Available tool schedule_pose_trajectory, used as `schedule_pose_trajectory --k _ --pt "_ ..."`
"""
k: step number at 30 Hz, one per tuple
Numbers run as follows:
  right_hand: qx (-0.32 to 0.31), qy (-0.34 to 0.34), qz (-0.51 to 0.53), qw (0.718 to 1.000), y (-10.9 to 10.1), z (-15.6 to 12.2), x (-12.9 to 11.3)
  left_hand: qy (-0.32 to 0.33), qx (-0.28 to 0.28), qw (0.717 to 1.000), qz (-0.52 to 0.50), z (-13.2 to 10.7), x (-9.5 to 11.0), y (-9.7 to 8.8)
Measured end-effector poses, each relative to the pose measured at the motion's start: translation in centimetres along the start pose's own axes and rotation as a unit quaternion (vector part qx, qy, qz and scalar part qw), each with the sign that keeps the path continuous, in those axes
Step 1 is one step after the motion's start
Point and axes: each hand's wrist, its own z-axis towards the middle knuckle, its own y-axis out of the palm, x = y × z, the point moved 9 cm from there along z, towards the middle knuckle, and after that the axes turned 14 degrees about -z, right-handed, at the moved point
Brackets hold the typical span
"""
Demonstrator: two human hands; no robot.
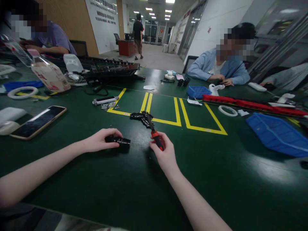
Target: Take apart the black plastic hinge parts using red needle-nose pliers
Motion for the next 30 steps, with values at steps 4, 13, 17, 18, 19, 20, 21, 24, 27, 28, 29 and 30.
schedule_pose_trajectory --k 4,13,17,18,19,20,21,24,27,28,29,30 --pt "-0.022 -0.020 -0.043 0.999 0.5 0.3 0.1 -0.023 0.006 1.000 -0.017 -0.1 -0.3 0.0" --pt "-0.053 -0.095 -0.180 0.978 -0.4 0.4 -0.2 -0.047 -0.015 0.999 -0.011 -0.1 -1.2 0.6" --pt "-0.061 -0.128 -0.227 0.963 -0.4 0.7 0.1 -0.045 -0.023 0.999 0.010 0.0 -1.2 0.6" --pt "-0.062 -0.132 -0.237 0.960 -0.3 0.7 0.2 -0.043 -0.028 0.999 0.016 0.1 -1.1 0.6" --pt "-0.063 -0.136 -0.246 0.957 -0.2 0.7 0.2 -0.041 -0.034 0.998 0.022 0.1 -1.0 0.7" --pt "-0.065 -0.140 -0.255 0.955 -0.2 0.7 0.2 -0.039 -0.041 0.998 0.027 0.1 -0.9 0.8" --pt "-0.066 -0.143 -0.262 0.952 -0.1 0.6 0.3 -0.038 -0.047 0.998 0.030 0.2 -0.9 0.9" --pt "-0.068 -0.152 -0.278 0.946 -0.1 0.4 0.4 -0.034 -0.052 0.997 0.038 0.4 -0.8 0.9" --pt "-0.062 -0.185 -0.303 0.933 -0.2 0.1 0.3 -0.025 -0.048 0.997 0.048 0.5 -0.6 0.8" --pt "-0.059 -0.197 -0.312 0.927 -0.1 -0.1 0.1 -0.022 -0.047 0.997 0.050 0.5 -0.5 0.7" --pt "-0.059 -0.207 -0.321 0.922 -0.1 -0.2 -0.1 -0.020 -0.048 0.997 0.049 0.4 -0.4 0.8" --pt "-0.062 -0.211 -0.327 0.919 0.0 -0.3 -0.2 -0.019 -0.049 0.997 0.050 0.4 -0.4 0.8"
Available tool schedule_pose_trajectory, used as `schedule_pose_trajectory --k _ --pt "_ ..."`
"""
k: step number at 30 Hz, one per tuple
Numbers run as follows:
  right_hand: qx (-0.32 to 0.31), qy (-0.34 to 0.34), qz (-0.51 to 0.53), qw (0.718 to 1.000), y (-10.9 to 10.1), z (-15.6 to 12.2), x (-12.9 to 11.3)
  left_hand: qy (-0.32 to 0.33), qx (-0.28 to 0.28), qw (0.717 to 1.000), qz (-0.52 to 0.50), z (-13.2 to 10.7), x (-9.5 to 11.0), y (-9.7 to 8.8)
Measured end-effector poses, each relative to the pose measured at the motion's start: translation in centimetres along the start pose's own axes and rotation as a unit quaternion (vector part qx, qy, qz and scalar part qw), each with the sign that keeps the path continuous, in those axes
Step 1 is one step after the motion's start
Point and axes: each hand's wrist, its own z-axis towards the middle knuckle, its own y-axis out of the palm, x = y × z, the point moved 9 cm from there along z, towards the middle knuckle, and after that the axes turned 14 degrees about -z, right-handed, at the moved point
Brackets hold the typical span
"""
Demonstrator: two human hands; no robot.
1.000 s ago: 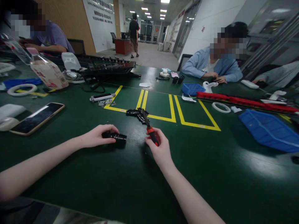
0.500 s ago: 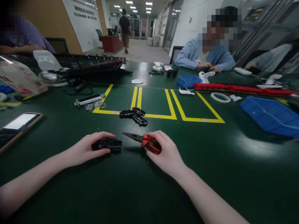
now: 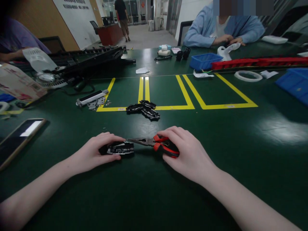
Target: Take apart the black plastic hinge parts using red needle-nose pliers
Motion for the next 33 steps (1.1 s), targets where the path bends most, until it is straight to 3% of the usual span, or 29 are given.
schedule_pose_trajectory --k 5,12,20,28,33 --pt "-0.028 0.036 0.015 0.999 0.5 0.0 0.2 0.017 -0.006 1.000 0.013 -0.1 0.4 0.1" --pt "-0.012 0.019 -0.018 1.000 -0.4 0.1 0.6 0.033 -0.021 0.999 0.035 -0.3 0.4 0.3" --pt "-0.003 0.054 -0.024 0.998 -1.2 0.2 1.4 0.046 -0.019 0.998 0.045 -0.4 0.6 0.2" --pt "-0.045 0.014 -0.093 0.995 -0.1 0.0 1.1 0.048 -0.022 0.997 0.061 -0.3 0.5 0.2" --pt "-0.045 0.003 -0.106 0.993 -0.4 -0.2 0.4 0.054 -0.022 0.996 0.062 -0.4 0.8 0.2"
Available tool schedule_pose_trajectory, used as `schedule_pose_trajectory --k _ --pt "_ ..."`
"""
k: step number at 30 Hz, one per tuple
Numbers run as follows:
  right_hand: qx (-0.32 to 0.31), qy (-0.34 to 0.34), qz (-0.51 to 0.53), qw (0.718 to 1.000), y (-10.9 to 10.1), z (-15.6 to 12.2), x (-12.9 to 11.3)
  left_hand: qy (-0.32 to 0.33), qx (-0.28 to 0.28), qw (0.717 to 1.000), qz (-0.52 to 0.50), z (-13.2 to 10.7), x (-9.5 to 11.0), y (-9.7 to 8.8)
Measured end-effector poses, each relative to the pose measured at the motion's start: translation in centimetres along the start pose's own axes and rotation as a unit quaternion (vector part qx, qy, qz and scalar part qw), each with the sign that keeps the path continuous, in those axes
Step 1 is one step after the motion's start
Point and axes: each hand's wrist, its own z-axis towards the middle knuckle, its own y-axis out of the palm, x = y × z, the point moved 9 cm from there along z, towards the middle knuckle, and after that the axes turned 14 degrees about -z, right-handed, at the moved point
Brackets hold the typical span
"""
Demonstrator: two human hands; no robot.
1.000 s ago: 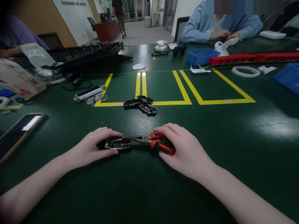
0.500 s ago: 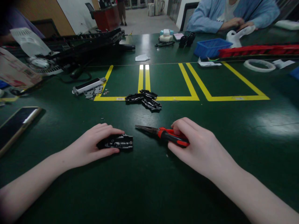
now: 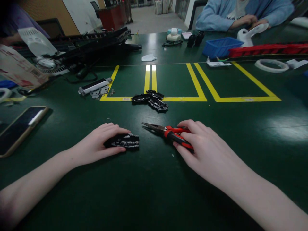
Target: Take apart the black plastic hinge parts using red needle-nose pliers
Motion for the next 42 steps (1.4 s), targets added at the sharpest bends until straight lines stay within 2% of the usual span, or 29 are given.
schedule_pose_trajectory --k 4,13,18,24,26,31,38,42 --pt "0.040 0.015 -0.056 0.998 -0.9 0.1 -0.4 -0.007 0.001 1.000 0.009 0.1 0.0 -0.1" --pt "0.021 0.022 -0.028 0.999 0.2 0.5 0.8 0.016 0.000 1.000 0.012 0.0 0.1 0.0" --pt "0.001 0.022 -0.026 0.999 0.5 0.4 0.6 0.012 0.003 1.000 0.011 0.0 0.0 -0.1" --pt "0.058 -0.005 -0.063 0.996 -0.7 0.9 0.3 0.009 0.000 1.000 0.003 0.0 0.2 -0.1" --pt "0.047 0.002 -0.039 0.998 -0.2 1.1 1.1 0.002 0.004 1.000 -0.012 0.0 0.0 -0.2" --pt "-0.033 0.019 -0.021 0.999 1.1 1.5 2.6 -0.029 0.017 0.995 -0.089 -0.1 -0.7 -0.7" --pt "-0.065 0.059 -0.129 0.988 0.2 0.5 1.3 -0.058 0.041 0.972 -0.222 -0.8 -0.2 -0.7" --pt "-0.048 0.066 -0.110 0.991 0.4 0.1 0.7 -0.068 0.061 0.960 -0.266 -0.9 -0.3 -0.6"
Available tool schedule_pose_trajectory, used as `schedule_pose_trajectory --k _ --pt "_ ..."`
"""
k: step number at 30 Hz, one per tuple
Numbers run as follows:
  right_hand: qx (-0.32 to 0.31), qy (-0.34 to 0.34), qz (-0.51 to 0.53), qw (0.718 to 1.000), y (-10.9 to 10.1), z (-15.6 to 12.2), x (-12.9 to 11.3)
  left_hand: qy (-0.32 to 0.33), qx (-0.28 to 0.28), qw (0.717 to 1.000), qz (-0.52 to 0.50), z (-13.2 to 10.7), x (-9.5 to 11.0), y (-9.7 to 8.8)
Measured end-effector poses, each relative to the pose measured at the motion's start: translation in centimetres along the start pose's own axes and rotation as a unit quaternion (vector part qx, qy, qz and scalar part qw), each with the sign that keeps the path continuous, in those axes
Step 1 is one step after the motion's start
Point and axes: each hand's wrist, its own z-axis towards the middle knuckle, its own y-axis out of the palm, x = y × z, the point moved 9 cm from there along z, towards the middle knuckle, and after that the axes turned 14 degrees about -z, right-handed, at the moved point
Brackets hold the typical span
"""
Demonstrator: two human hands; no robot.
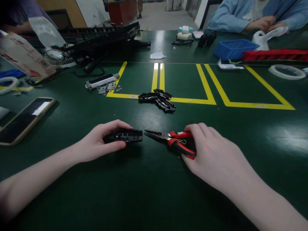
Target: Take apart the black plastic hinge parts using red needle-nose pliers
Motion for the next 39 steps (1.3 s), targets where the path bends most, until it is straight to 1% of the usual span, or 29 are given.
schedule_pose_trajectory --k 2,4,9,11,13,16,20,23,27,33,39 --pt "-0.008 0.009 0.024 1.000 0.2 0.0 0.0 0.001 0.007 1.000 -0.002 0.0 -0.1 -0.1" --pt "-0.003 0.010 0.038 0.999 0.0 0.0 0.0 0.009 0.006 1.000 -0.002 0.0 0.0 -0.1" --pt "0.067 -0.012 0.098 0.993 -2.5 -0.4 -0.4 0.024 -0.020 1.000 0.003 -0.1 0.4 0.1" --pt "0.086 -0.015 0.120 0.989 -3.5 -0.7 -0.7 0.031 -0.034 0.999 0.003 -0.2 0.6 0.2" --pt "0.091 -0.027 0.131 0.987 -4.1 -1.0 -1.2 0.033 -0.045 0.998 -0.003 -0.2 0.6 0.4" --pt "0.095 -0.069 0.153 0.981 -4.7 -1.2 -2.5 0.034 -0.054 0.998 0.005 -0.2 0.5 0.5" --pt "0.100 -0.096 0.147 0.979 -4.5 -1.4 -3.3 0.044 -0.055 0.996 0.052 -0.2 0.6 0.6" --pt "0.100 -0.091 0.142 0.981 -4.0 -1.4 -3.1 0.040 -0.049 0.995 0.075 -0.2 0.4 0.5" --pt "0.095 -0.090 0.146 0.981 -3.6 -1.5 -3.1 0.037 -0.058 0.994 0.083 -0.1 0.4 0.7" --pt "0.089 -0.108 0.132 0.981 -3.2 -1.5 -3.7 0.052 -0.060 0.990 0.118 -0.1 0.8 1.0" --pt "0.076 -0.101 0.142 0.982 -3.2 -1.5 -3.7 0.055 -0.066 0.987 0.135 0.0 0.9 1.1"
